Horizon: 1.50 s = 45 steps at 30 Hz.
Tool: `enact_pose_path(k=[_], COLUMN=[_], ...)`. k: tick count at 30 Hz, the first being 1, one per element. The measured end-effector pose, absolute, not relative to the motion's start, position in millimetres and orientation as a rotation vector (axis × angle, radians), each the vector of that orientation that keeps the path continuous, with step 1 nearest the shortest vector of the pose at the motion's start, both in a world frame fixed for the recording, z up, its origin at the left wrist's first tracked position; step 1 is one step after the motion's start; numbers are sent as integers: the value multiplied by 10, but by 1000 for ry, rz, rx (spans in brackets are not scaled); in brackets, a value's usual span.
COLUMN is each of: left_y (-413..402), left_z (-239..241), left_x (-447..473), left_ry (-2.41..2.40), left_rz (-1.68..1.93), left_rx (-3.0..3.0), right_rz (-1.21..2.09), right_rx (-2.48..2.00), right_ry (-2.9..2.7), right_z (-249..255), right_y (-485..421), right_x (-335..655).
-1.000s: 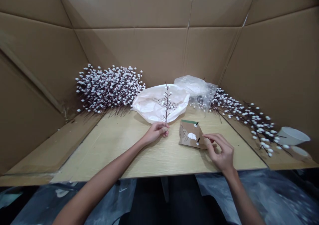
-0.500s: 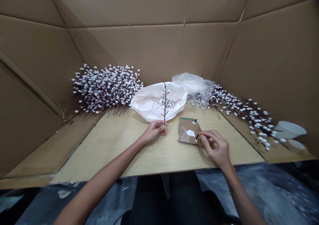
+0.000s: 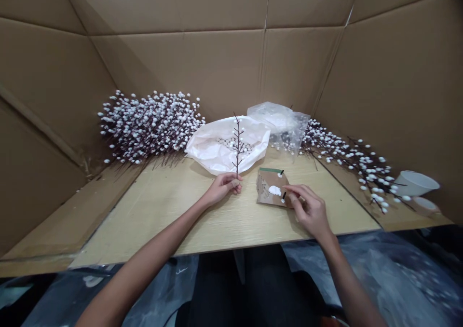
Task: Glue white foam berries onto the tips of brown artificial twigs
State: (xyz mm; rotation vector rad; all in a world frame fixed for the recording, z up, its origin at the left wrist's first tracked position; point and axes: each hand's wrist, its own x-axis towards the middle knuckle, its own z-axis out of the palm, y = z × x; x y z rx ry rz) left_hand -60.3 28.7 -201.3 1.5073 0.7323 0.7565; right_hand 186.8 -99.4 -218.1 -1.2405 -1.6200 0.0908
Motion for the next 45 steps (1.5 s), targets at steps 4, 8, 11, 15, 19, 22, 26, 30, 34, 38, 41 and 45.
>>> enact_pose_path(k=[4,8,11,15,19,22,26,30,34,38,41,45], left_y=[316,312,301,302,305,301,299,297,288,288,288,257], left_z=[-2035,-2016,-1999,-2002,-2000,-1990,-1990,-1990,-1984,-1998,-2007,-1990], left_x=[-602,-598,-596,-593,-589,-586,-582,-581,-580,-583,-584,-577], left_ry=[729,724,728,728,726,734,734,727,719,714,711,709], left_rz=[758,753,751,754,749,746,744,743,745,754,784,857], left_rx=[1538,1550,1557,1546,1544,1551,1549,1550,1553,1559,1568,1559], right_rz=[114,129,123,125,168,201,277,397,470,596,775,1013], right_rx=[-1265,-1289,-1302,-1333,-1339,-1333,-1347,-1298,-1210,-1166,-1043,-879], right_ry=[-1621,-1680,-1707,-1687,-1644,-1594,-1475,-1306,-1146,-977,-829,-771], right_z=[-2162,-2136,-2135,-2137,-2130,-2150,-2212,-2245,-2231,-2143,-1968,-1632], right_y=[-993,-980,-972,-973,-975,-974,-967,-966,-977,-940,-830,-579], right_x=[1874,1858,1853,1858,1859,1868,1890,1891,1898,1925,1897,1756])
